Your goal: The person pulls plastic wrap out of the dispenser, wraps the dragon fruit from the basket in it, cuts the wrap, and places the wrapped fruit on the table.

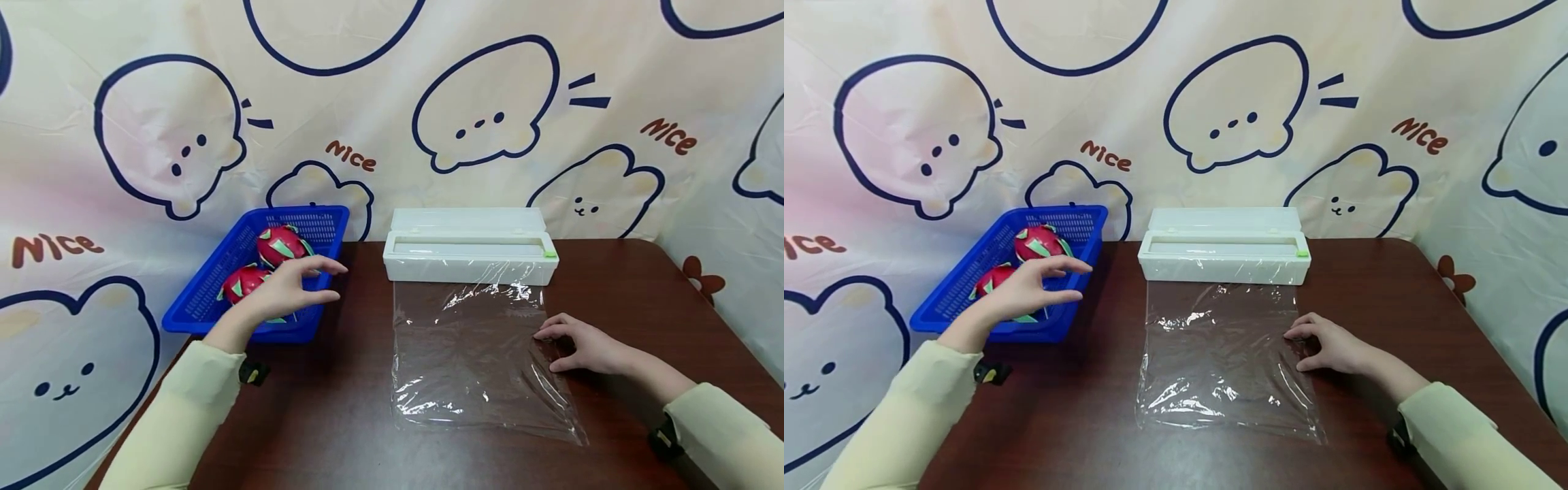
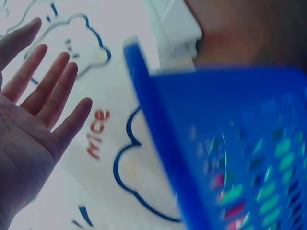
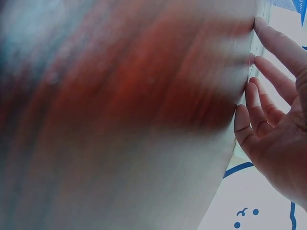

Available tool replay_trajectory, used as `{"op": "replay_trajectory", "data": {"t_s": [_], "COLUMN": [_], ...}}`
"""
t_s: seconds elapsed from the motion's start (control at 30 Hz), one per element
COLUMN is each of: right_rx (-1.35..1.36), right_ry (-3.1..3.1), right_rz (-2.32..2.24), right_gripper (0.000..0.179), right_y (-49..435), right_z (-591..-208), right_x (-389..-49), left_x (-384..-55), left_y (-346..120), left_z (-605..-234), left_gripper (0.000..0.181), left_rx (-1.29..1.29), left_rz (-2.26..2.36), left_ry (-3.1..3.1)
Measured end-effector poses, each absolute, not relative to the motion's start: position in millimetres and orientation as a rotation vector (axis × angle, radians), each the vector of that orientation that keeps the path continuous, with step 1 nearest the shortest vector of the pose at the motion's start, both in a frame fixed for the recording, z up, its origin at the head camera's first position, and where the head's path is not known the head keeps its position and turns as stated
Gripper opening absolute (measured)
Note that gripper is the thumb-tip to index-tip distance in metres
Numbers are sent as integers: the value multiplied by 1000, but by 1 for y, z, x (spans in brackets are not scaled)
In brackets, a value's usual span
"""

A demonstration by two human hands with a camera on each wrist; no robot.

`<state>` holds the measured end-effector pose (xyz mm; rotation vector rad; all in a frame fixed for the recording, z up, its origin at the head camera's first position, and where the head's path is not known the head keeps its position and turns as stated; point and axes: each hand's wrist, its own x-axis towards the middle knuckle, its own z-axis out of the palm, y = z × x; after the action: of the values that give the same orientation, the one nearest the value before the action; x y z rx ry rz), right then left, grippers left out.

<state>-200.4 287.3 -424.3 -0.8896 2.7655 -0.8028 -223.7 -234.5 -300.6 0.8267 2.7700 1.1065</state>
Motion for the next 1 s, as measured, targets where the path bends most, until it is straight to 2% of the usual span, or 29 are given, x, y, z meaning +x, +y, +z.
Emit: {"op": "replay_trajectory", "data": {"t_s": [0.37, 0.6, 1.0], "right_rx": [-904, -873, -892], "right_ry": [2762, 2763, 2758], "right_rz": [-825, -809, -823], "right_gripper": [48, 49, 49], "right_y": [287, 291, 290], "right_z": [-425, -426, -426], "right_x": [-201, -201, -201], "left_x": [-252, -260, -267], "left_y": [-290, -322, -364], "left_z": [-284, -277, -293], "left_gripper": [48, 58, 75], "left_rx": [681, 524, 384], "left_rz": [958, 877, 786], "left_ry": [2820, 2805, 2672]}}
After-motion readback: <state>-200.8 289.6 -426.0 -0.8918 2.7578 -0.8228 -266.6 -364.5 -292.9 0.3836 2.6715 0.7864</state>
